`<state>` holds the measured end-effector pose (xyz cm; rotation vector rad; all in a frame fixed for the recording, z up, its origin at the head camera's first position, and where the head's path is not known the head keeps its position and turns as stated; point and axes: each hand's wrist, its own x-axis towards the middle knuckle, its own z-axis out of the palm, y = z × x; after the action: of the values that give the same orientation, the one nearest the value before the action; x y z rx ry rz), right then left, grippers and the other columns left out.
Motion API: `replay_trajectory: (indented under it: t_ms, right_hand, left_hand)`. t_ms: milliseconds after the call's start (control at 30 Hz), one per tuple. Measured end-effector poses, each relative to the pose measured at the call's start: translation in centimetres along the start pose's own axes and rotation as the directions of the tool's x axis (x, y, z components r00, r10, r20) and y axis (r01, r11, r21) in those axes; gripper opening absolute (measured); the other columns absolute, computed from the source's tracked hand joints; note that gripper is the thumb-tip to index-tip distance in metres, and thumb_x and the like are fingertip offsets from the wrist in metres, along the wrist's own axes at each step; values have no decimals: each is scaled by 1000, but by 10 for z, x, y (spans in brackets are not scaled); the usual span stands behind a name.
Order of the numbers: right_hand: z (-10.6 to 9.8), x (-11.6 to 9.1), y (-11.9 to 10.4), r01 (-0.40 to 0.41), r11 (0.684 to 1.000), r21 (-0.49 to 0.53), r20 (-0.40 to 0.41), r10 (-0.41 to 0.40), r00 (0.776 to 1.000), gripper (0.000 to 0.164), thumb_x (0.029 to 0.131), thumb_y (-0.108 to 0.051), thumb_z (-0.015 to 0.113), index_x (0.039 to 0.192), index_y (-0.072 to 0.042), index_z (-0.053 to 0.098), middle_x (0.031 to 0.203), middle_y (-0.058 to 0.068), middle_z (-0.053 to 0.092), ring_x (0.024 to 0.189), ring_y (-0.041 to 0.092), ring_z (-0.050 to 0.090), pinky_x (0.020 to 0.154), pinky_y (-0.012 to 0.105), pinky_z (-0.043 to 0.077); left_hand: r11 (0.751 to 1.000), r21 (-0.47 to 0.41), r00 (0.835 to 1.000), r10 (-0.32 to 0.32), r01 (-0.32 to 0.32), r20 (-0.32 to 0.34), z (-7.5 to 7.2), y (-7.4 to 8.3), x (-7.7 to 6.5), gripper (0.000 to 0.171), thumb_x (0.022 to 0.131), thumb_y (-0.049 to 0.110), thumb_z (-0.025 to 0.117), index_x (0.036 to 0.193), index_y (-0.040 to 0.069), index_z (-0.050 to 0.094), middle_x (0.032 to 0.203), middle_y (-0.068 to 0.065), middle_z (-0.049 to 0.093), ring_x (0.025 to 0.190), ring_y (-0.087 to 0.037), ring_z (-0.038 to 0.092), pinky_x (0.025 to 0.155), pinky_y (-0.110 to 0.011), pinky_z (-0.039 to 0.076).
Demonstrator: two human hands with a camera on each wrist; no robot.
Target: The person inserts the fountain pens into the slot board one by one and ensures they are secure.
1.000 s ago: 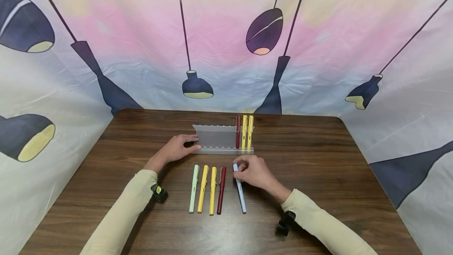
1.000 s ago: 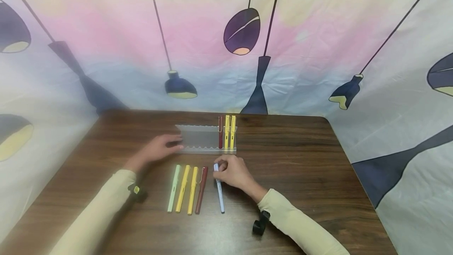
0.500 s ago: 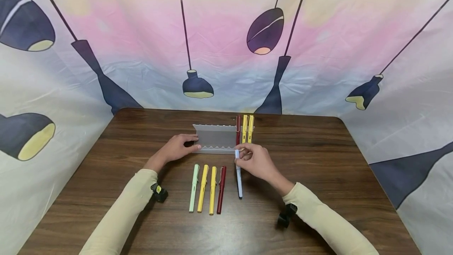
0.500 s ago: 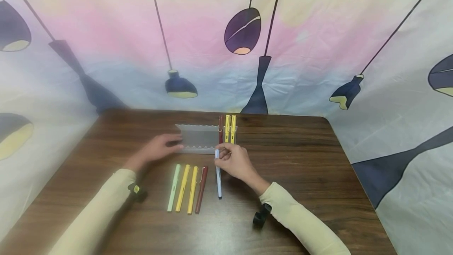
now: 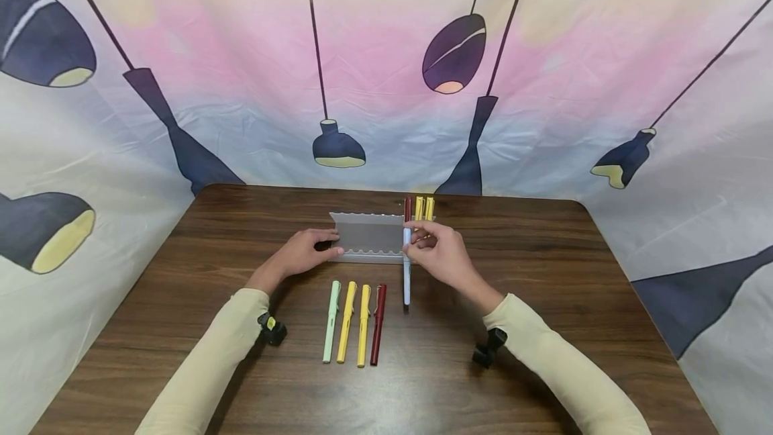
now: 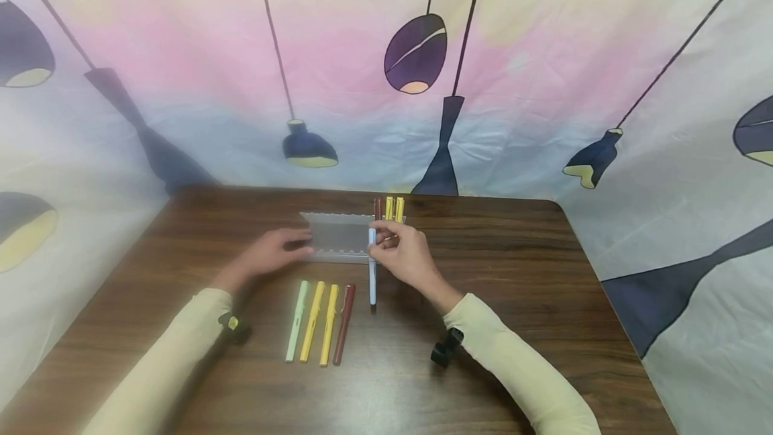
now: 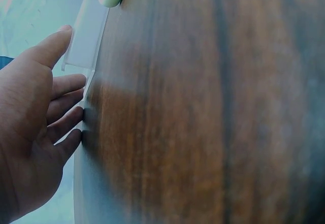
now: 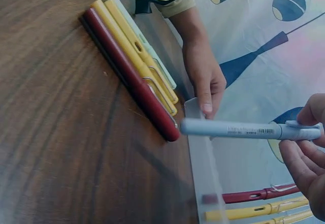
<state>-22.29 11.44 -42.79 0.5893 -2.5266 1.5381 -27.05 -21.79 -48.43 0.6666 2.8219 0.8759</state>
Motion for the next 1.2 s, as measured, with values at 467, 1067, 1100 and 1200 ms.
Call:
replay_trajectory:
  t_ms: [467, 1067, 1100, 1200]
  right_hand:
    - [-7, 30, -4, 41, 999, 0, -62, -41, 997, 41, 90, -11, 76, 130, -17, 70, 99, 6, 71, 89, 20, 75, 79, 35, 62]
    - [-5, 57, 2, 96, 993, -65, -67, -100, 993, 38, 95, -16, 74, 133, -14, 69, 105, 9, 74, 93, 21, 74, 78, 36, 62]
    - [-4, 58, 2, 96, 993, -67, -68, -101, 993, 38, 95, -15, 74, 133, -14, 69, 105, 9, 74, 93, 21, 75, 77, 36, 62]
    - [-3, 60, 5, 99, 992, -75, -72, -104, 992, 38, 95, -15, 74, 133, -14, 69, 105, 9, 75, 93, 21, 75, 77, 36, 62]
  left_hand:
    - [1000, -16, 1000, 1, -1, -4, -1, 1, -1, 62, 99, 50, 64, 141, 4, 61, 150, -15, 54, 142, -37, 46, 113, -57, 39]
    - [1000, -17, 1000, -3, 3, -3, -1, 2, -1, 60, 100, 47, 64, 141, 4, 62, 151, -15, 54, 143, -37, 45, 114, -57, 39]
    - [1000, -19, 1000, -2, 2, -2, -1, 2, 0, 60, 100, 48, 65, 140, 4, 62, 151, -15, 54, 143, -37, 45, 114, -57, 39]
    - [1000, -19, 1000, -4, 4, 2, -1, 1, 0, 60, 100, 48, 65, 141, 4, 62, 151, -14, 53, 143, -37, 45, 114, -57, 38]
